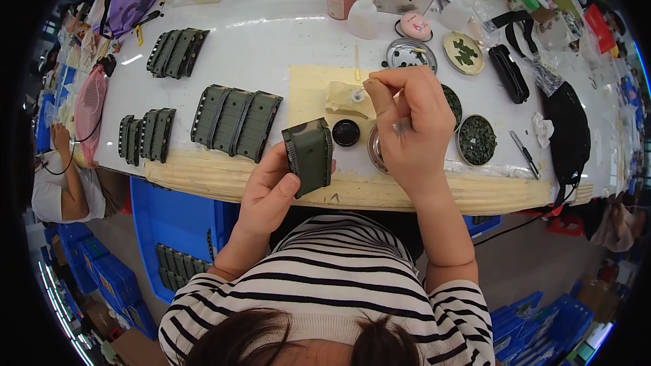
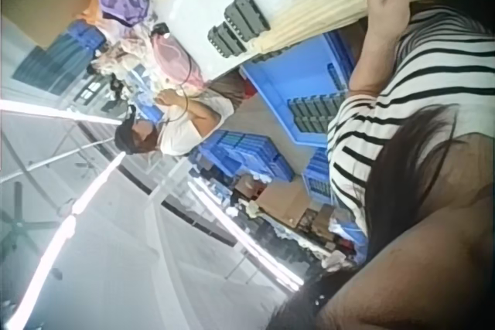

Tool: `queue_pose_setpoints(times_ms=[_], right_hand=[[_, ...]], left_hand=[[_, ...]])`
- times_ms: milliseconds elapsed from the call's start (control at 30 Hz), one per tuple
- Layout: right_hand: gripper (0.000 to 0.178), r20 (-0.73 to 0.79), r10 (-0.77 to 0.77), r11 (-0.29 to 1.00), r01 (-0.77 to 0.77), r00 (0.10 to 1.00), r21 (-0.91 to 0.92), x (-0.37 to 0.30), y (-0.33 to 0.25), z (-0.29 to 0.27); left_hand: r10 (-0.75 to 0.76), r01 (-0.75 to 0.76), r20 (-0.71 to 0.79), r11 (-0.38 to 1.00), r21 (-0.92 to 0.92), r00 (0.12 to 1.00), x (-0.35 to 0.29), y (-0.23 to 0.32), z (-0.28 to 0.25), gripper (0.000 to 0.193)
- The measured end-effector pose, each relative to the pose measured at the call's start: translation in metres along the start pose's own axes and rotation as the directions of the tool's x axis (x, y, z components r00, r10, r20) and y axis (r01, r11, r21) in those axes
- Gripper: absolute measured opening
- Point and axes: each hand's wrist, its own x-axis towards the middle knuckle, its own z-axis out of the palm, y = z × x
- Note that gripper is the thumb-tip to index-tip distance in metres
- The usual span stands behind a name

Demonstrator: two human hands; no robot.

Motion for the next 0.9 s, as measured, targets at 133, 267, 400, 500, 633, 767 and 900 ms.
queue_pose_setpoints(times_ms=[133, 267, 400, 500, 633, 767, 900], right_hand=[[0.008, 0.066, -0.042, 0.985, 0.052, 0.997, -0.163, 0.0, 0.008, 0.006], [0.01, 0.141, 0.019, 0.977, 0.012, 0.99, -0.213, -0.002, 0.009, 0.005], [0.023, 0.128, -0.059, 0.971, 0.086, 0.99, -0.223, -0.004, 0.01, 0.005], [0.036, 0.103, 0.01, 0.995, 0.0, 0.995, -0.095, -0.009, -0.012, -0.004], [0.037, 0.254, 0.054, 0.993, -0.08, 0.966, 0.09, -0.029, -0.03, -0.02], [0.037, 0.221, 0.004, 0.994, -0.027, 0.975, 0.103, -0.037, -0.031, -0.022], [0.027, 0.127, -0.01, 0.99, -0.008, 0.992, 0.143, -0.038, -0.021, -0.029]], left_hand=[[-0.03, 0.044, 0.09, 0.987, -0.157, 0.996, 0.001, -0.006, -0.003, 0.05], [-0.012, 0.041, 0.157, 0.983, -0.179, 0.987, 0.002, -0.005, -0.005, 0.048], [0.01, 0.035, 0.203, 0.976, -0.214, 0.979, 0.003, -0.002, -0.003, 0.049], [-0.034, 0.09, 0.197, 0.956, -0.28, 0.98, 0.002, 0.003, 0.0, 0.048], [-0.065, 0.15, 0.212, 0.897, -0.417, 0.975, 0.002, 0.006, 0.002, 0.052], [-0.084, 0.153, 0.189, 0.911, -0.383, 0.978, -0.001, 0.008, 0.003, 0.054], [-0.093, 0.092, -0.02, 0.994, -0.057, 0.995, -0.009, 0.04, 0.005, 0.07]])
